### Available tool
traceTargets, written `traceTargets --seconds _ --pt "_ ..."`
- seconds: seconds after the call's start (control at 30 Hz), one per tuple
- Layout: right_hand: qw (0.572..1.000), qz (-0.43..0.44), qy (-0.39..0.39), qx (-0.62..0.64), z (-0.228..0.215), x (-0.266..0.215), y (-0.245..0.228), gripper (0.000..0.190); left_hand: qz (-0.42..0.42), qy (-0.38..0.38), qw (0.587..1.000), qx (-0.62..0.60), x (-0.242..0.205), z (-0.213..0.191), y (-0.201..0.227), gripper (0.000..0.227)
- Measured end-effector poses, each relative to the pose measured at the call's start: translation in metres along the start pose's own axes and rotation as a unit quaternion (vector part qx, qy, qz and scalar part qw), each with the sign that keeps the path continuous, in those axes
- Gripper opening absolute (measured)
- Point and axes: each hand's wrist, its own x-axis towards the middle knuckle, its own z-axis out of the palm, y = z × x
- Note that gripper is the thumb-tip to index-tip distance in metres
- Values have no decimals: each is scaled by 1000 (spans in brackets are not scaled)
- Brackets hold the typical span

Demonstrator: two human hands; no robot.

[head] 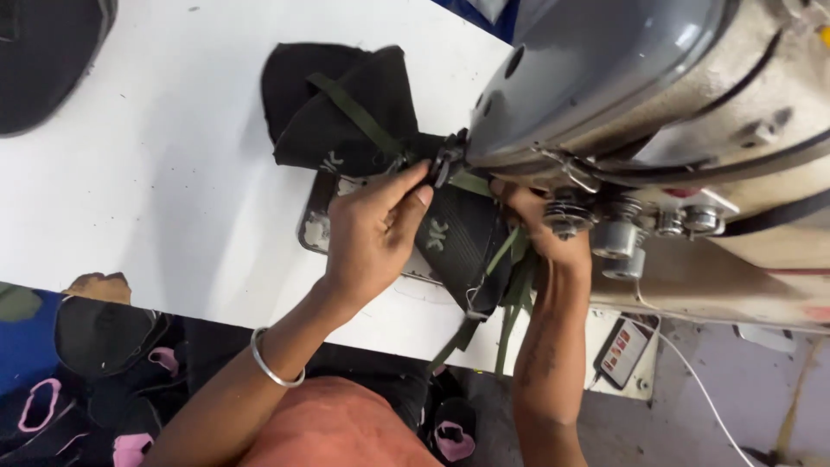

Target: The person uses a sewing machine to stitch a green elastic strap onto the edges of black shoe uppers. They repeatedly guide the shoe pieces under the needle, feed the strap through the machine, and cut the excess strap with scissors before moving to the next piece.

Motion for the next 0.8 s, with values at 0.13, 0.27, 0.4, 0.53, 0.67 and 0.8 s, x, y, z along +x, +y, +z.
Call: traceTargets --seconds 0.13,0.27,0.4,0.53,0.67,0.8 --pt "992 -29 72 -99 -2 -11 -3 21 -6 -6 998 59 2 2 1 24" --pt "955 -170 242 -37 -7 -50 28 34 -4 -41 999 31 6 -10 4 25" --pt "927 -134 296 187 24 -124 19 41 72 -71 994 49 23 -45 -26 23" --pt "808 70 144 566 85 -154 -7 45 79 38 962 260 79 -81 -68 43" --pt "778 107 -195 587 130 -124 -51 53 -44 -151 986 59 90 -105 -64 33" --pt "684 163 -215 677 150 -87 -68 53 142 -61 982 113 70 -106 -7 27"
